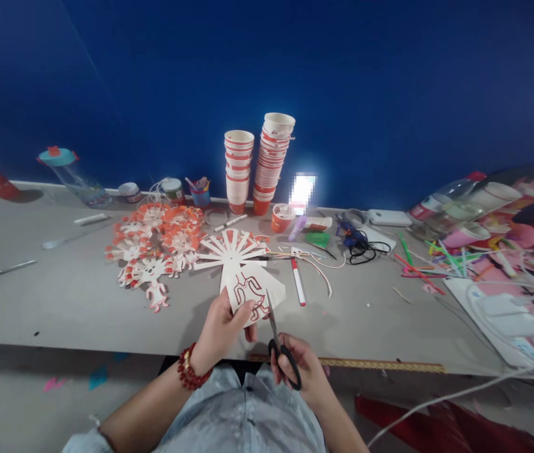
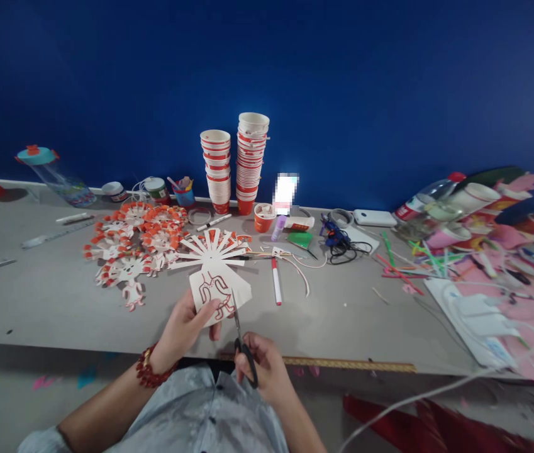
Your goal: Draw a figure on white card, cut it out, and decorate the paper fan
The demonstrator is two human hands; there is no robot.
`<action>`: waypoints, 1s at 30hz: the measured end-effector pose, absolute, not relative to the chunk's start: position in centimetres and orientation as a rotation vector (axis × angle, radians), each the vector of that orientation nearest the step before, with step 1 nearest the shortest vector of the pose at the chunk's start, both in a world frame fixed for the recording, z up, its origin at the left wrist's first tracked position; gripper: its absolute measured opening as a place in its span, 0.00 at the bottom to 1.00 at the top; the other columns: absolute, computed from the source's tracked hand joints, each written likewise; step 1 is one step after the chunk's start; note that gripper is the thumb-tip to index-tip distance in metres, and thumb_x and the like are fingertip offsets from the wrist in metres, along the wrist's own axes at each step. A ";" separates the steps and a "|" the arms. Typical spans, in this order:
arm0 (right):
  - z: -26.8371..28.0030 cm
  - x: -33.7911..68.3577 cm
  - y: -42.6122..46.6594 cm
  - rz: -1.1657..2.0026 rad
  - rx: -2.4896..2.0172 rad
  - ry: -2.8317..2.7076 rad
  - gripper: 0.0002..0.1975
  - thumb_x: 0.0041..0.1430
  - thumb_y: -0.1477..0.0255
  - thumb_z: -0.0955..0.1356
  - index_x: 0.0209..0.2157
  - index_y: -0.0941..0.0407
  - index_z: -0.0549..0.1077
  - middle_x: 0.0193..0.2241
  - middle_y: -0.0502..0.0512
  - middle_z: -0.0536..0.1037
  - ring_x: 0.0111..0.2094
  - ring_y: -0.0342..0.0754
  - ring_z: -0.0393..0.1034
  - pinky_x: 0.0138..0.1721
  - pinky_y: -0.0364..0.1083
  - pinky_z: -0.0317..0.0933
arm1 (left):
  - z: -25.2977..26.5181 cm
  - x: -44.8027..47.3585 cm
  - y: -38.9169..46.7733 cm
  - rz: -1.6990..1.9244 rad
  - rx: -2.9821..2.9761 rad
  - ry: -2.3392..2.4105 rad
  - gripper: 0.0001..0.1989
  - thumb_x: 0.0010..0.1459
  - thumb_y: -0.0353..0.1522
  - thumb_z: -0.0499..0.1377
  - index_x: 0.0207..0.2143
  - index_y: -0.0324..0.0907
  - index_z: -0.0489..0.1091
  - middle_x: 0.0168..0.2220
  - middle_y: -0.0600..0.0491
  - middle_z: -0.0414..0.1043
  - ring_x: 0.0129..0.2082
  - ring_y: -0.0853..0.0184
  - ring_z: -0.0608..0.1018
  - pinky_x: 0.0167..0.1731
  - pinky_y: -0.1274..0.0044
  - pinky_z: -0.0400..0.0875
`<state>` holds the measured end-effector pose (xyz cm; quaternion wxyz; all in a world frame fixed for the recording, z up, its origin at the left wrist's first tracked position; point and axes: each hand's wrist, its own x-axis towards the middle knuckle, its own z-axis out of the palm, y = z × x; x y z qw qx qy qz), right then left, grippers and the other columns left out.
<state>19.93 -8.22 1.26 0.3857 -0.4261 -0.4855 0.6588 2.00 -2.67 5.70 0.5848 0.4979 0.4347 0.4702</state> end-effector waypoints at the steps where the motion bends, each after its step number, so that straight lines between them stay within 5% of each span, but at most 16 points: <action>1: 1.2 19.9 -8.2 1.682 -1.079 -1.227 0.29 0.51 0.42 0.69 0.24 0.55 0.64 0.16 0.48 0.68 0.15 0.39 0.55 0.16 0.40 0.46 | 5.7 2.0 -2.7 1.102 1.151 1.014 0.11 0.62 0.40 0.57 0.38 0.40 0.64 0.25 0.54 0.74 0.13 0.72 0.72 0.15 0.80 0.67; 30: 0.8 20.1 -8.4 1.676 -1.083 -1.224 0.30 0.49 0.41 0.69 0.23 0.55 0.63 0.15 0.48 0.67 0.16 0.40 0.56 0.19 0.41 0.48 | 5.4 1.9 -2.6 1.082 1.152 1.025 0.10 0.63 0.39 0.56 0.40 0.42 0.63 0.22 0.57 0.72 0.13 0.71 0.70 0.15 0.80 0.66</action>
